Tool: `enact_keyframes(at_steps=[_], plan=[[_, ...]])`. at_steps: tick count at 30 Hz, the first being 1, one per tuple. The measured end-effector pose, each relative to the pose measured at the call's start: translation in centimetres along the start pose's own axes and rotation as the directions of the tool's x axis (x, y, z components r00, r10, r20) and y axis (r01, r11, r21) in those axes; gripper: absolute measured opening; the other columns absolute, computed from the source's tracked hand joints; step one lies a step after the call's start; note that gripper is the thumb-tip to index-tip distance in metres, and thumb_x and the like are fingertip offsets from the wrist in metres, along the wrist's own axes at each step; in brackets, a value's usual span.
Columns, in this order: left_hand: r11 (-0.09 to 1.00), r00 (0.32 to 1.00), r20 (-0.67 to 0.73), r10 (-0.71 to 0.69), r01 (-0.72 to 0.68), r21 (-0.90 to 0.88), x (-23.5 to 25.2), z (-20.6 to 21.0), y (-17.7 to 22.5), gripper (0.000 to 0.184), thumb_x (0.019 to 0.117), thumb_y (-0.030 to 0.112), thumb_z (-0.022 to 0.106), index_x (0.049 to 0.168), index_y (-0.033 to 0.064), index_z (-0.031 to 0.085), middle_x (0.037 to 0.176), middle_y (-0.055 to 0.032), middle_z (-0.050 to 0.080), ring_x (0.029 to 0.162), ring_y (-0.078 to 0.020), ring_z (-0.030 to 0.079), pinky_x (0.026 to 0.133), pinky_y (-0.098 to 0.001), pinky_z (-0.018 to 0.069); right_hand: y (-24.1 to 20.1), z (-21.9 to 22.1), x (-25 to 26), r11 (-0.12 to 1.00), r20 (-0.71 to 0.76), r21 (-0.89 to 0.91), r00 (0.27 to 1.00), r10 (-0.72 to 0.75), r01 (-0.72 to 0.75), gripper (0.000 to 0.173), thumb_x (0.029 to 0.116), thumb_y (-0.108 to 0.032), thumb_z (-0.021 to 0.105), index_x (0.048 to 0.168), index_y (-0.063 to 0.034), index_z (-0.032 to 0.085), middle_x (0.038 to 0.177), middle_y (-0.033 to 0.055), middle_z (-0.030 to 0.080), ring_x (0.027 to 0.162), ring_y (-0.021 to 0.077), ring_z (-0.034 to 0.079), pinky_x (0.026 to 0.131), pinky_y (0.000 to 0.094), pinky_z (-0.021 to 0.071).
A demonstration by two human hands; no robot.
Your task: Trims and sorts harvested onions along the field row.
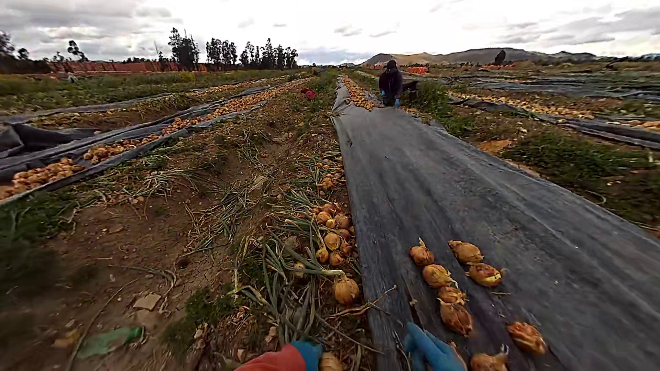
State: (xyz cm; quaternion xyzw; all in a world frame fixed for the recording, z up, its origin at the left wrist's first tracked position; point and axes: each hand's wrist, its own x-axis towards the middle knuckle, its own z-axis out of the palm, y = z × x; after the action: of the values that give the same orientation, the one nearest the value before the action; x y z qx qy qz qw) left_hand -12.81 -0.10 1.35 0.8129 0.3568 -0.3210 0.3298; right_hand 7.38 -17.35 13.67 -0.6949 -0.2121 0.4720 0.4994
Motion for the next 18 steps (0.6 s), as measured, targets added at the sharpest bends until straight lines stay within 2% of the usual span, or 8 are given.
enact_keyframes(at_steps=[3, 6, 9, 10, 12, 14, 16, 18], plan=[[0.991, 0.99, 0.108, -0.09, 0.078, 0.109, 1.0, -0.1, 1.1, 0.103, 0.0774, 0.068, 0.078, 0.15, 0.0031, 0.047, 0.138, -0.0281, 0.061, 0.129, -0.0468, 0.058, 0.107, -0.0686, 0.0437, 4.5, -0.2, 3.6, 0.997, 0.102, 0.014, 0.992, 0.073, -0.074, 0.041, 0.1105, -0.034, 0.036, 0.093, -0.0061, 0.061, 0.053, -0.0031, 0.047, 0.042, 0.0103, 0.048, 0.044, 0.0284, 0.0484], [0.977, 0.994, 0.066, -0.082, 0.093, -0.189, 1.1, -1.3, 0.5, 0.09, 0.0794, 0.059, 0.081, 0.145, 0.0035, 0.054, 0.136, -0.0249, 0.063, 0.13, -0.0404, 0.059, 0.11, -0.0631, 0.0435, 6.6, 0.1, 7.0, 0.982, 0.14, 0.005, 0.973, 0.185, -0.187, 0.037, 0.1099, -0.035, 0.043, 0.093, -0.0067, 0.06, 0.054, -0.003, 0.045, 0.041, 0.0098, 0.045, 0.042, 0.0266, 0.0454], [0.591, 0.977, -0.21, -0.024, -0.156, -0.792, -0.7, -1.5, 0.5, 0.07, 0.0751, 0.035, 0.083, 0.131, 0.0005, 0.06, 0.116, -0.0112, 0.07, 0.108, -0.0183, 0.068, 0.097, -0.0385, 0.0558, 8.8, 0.3, 10.0, 0.971, 0.329, -0.066, 0.914, 0.238, -0.229, 0.039, 0.0914, -0.049, 0.065, 0.1, -0.0116, 0.056, 0.059, -0.0065, 0.044, 0.044, 0.008, 0.045, 0.044, 0.0262, 0.0446], [0.421, 0.948, -0.317, 0.004, -0.289, -0.86, -1.3, -1.6, 1.2, 0.063, 0.0718, 0.038, 0.082, 0.121, 0.0044, 0.062, 0.103, -0.0007, 0.072, 0.094, -0.0078, 0.069, 0.085, -0.0286, 0.0582, 9.1, 0.7, 10.9, 0.973, 0.408, -0.099, 0.883, 0.231, -0.209, 0.053, 0.0789, -0.061, 0.071, 0.098, -0.0144, 0.055, 0.058, -0.0086, 0.044, 0.043, 0.0062, 0.045, 0.043, 0.0249, 0.0437], [0.203, 0.882, -0.456, 0.118, -0.471, -0.859, -1.9, -2.4, 2.7, 0.06, 0.0718, 0.043, 0.086, 0.115, 0.0085, 0.063, 0.099, 0.0083, 0.074, 0.091, 0.0, 0.07, 0.083, -0.0229, 0.0587, 8.2, 1.7, 12.1, 0.985, 0.543, -0.085, 0.822, 0.172, -0.15, 0.078, 0.0614, -0.082, 0.074, 0.1, -0.0168, 0.056, 0.06, -0.0116, 0.045, 0.044, 0.0029, 0.043, 0.042, 0.022, 0.041], [0.219, 0.883, -0.445, 0.149, -0.468, -0.856, -2.1, -4.0, 4.1, 0.059, 0.0705, 0.037, 0.087, 0.115, 0.004, 0.065, 0.102, 0.0055, 0.075, 0.097, -0.0017, 0.071, 0.089, -0.0254, 0.0587, 7.0, 2.2, 13.2, 0.994, 0.632, 0.028, 0.772, 0.064, -0.105, 0.088, 0.0593, -0.094, 0.065, 0.102, -0.0176, 0.058, 0.06, -0.0136, 0.049, 0.045, 0.0003, 0.044, 0.043, 0.0197, 0.0412], [0.323, 0.945, -0.318, 0.083, -0.327, -0.888, -2.4, -6.5, 5.3, 0.046, 0.0685, 0.031, 0.084, 0.105, 0.0091, 0.067, 0.094, 0.0086, 0.074, 0.09, 0.0007, 0.07, 0.084, -0.0226, 0.0582, 6.3, 2.3, 14.6, 0.992, 0.647, 0.109, 0.762, -0.027, -0.058, 0.081, 0.0685, -0.096, 0.053, 0.094, -0.0193, 0.058, 0.058, -0.0136, 0.048, 0.045, -0.0001, 0.044, 0.042, 0.0195, 0.041], [0.437, 0.984, -0.168, 0.063, -0.178, -0.882, -2.0, -8.0, 5.3, 0.051, 0.0696, 0.032, 0.081, 0.11, 0.005, 0.067, 0.098, 0.0035, 0.074, 0.093, -0.0033, 0.07, 0.086, -0.0274, 0.0585, 6.0, 2.1, 15.9, 0.996, 0.615, 0.071, 0.785, -0.08, 0.045, 0.079, 0.0799, -0.093, 0.042, 0.092, -0.0169, 0.062, 0.061, -0.0122, 0.05, 0.049, 0.0005, 0.046, 0.046, 0.0218, 0.0431]])
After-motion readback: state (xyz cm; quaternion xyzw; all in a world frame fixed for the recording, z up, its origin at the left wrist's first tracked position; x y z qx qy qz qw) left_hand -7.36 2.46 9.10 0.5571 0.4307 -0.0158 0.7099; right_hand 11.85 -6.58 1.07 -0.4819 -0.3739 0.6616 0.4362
